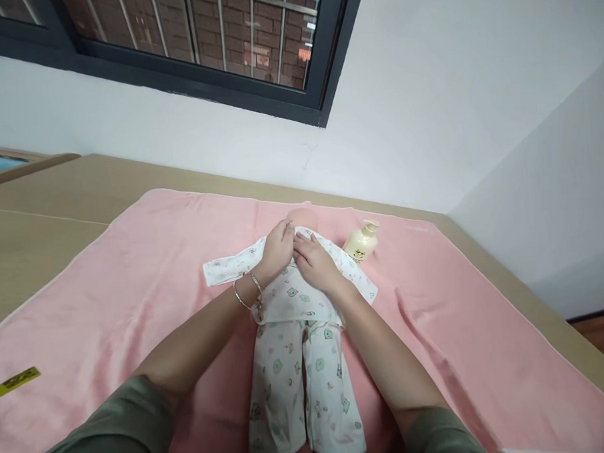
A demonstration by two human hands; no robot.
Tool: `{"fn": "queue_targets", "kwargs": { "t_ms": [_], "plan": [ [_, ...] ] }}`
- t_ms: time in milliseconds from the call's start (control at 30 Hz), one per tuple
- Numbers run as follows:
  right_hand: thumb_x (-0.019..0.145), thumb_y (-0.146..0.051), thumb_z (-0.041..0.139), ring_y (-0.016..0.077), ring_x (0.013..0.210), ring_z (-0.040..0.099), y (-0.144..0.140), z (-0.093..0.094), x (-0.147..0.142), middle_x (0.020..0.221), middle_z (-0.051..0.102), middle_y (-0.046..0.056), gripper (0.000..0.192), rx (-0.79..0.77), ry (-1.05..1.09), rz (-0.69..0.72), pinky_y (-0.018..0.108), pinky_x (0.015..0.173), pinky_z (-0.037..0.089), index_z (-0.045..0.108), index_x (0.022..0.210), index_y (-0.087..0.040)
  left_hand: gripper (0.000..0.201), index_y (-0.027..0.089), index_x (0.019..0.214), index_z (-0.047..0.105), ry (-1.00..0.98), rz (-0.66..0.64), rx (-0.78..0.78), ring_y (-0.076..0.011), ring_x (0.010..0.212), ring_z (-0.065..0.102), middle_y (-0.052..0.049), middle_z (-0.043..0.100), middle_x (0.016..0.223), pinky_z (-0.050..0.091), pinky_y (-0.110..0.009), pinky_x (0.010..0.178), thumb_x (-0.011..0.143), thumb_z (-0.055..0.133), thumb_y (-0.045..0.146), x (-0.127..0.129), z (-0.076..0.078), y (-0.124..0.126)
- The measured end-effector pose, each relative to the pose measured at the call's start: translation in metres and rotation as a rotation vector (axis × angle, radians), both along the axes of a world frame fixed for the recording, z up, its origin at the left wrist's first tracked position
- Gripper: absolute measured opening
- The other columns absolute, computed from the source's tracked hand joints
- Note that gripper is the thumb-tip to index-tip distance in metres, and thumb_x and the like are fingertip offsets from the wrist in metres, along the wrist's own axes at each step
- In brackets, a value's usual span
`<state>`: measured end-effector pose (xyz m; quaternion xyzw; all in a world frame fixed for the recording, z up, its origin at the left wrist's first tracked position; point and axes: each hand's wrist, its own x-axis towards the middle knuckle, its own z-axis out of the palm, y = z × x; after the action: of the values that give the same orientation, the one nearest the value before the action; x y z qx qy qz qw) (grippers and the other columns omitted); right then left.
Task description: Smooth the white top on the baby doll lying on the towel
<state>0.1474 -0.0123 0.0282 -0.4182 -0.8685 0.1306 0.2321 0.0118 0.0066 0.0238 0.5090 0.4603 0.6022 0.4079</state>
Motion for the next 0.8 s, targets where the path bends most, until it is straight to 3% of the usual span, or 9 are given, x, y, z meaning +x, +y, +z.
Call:
{"fn": "queue_targets", "kwargs": {
  "t_ms": [200,367,433,500,633,700,800],
  "plan": [
    [0.103,-0.037,0.043,0.0250,0.157,0.021,0.012,-0.002,0.014,0.165,0.033,0.012,0.054,-0.086,-0.067,-0.137,0.050,0.127,0.018,0.045,0.154,-0.019,0.021,0.023,0.103,0.068,0.149,0.041,0.032,-0.0285,0.122,0.058,-0.011,0.071,0.119,0.033,-0.043,0.118,0.097,0.048,0.029,0.005,-0.021,-0.002],
    [0.105,-0.036,0.034,0.0320,0.156,0.022,0.002,0.000,0.005,0.165,0.027,0.023,0.063,-0.119,-0.153,-0.396,0.051,0.126,0.020,0.032,0.157,-0.002,0.026,0.022,0.106,0.066,0.239,0.082,0.069,-0.0283,0.117,0.060,-0.013,0.070,0.119,0.039,-0.043,0.112,0.098,0.043,0.030,0.005,-0.025,-0.005],
    [0.103,-0.029,0.034,0.0334,0.156,0.021,-0.008,-0.001,-0.005,0.165,0.027,0.023,0.061,-0.093,-0.218,-0.392,0.052,0.126,0.019,0.032,0.157,-0.001,0.029,0.022,0.102,0.066,0.230,0.105,0.080,-0.0271,0.109,0.063,-0.011,0.072,0.111,0.044,-0.042,0.106,0.099,0.039,0.032,0.005,-0.027,-0.005],
    [0.100,-0.023,0.036,0.0324,0.157,0.018,-0.015,-0.001,-0.011,0.166,0.028,0.018,0.059,-0.053,-0.250,-0.300,0.053,0.127,0.017,0.036,0.157,-0.006,0.032,0.021,0.098,0.065,0.212,0.135,0.086,-0.0256,0.104,0.064,-0.010,0.072,0.106,0.047,-0.041,0.101,0.101,0.036,0.033,0.004,-0.029,-0.004],
    [0.100,-0.020,0.036,0.0250,0.157,0.022,-0.003,-0.003,-0.001,0.164,0.037,0.007,0.054,-0.029,-0.168,-0.118,0.051,0.128,0.015,0.049,0.152,-0.020,0.033,0.021,0.096,0.065,0.212,0.157,0.096,-0.0240,0.106,0.065,-0.009,0.073,0.105,0.048,-0.039,0.100,0.102,0.035,0.033,0.004,-0.031,-0.005],
    [0.102,-0.027,0.035,0.0229,0.155,0.027,0.009,-0.003,0.011,0.163,0.039,0.008,0.050,-0.062,-0.096,-0.156,0.049,0.127,0.017,0.051,0.150,-0.020,0.034,0.020,0.098,0.065,0.229,0.156,0.106,-0.0244,0.107,0.065,-0.010,0.073,0.106,0.048,-0.039,0.100,0.103,0.035,0.034,0.004,-0.030,-0.006],
    [0.105,-0.035,0.033,0.0257,0.153,0.033,0.017,-0.004,0.020,0.161,0.041,0.014,0.053,-0.104,-0.077,-0.336,0.050,0.126,0.021,0.049,0.150,-0.013,0.035,0.020,0.101,0.065,0.240,0.168,0.117,-0.0242,0.109,0.065,-0.010,0.073,0.108,0.048,-0.040,0.101,0.103,0.034,0.035,0.005,-0.030,-0.007]
  ]
}}
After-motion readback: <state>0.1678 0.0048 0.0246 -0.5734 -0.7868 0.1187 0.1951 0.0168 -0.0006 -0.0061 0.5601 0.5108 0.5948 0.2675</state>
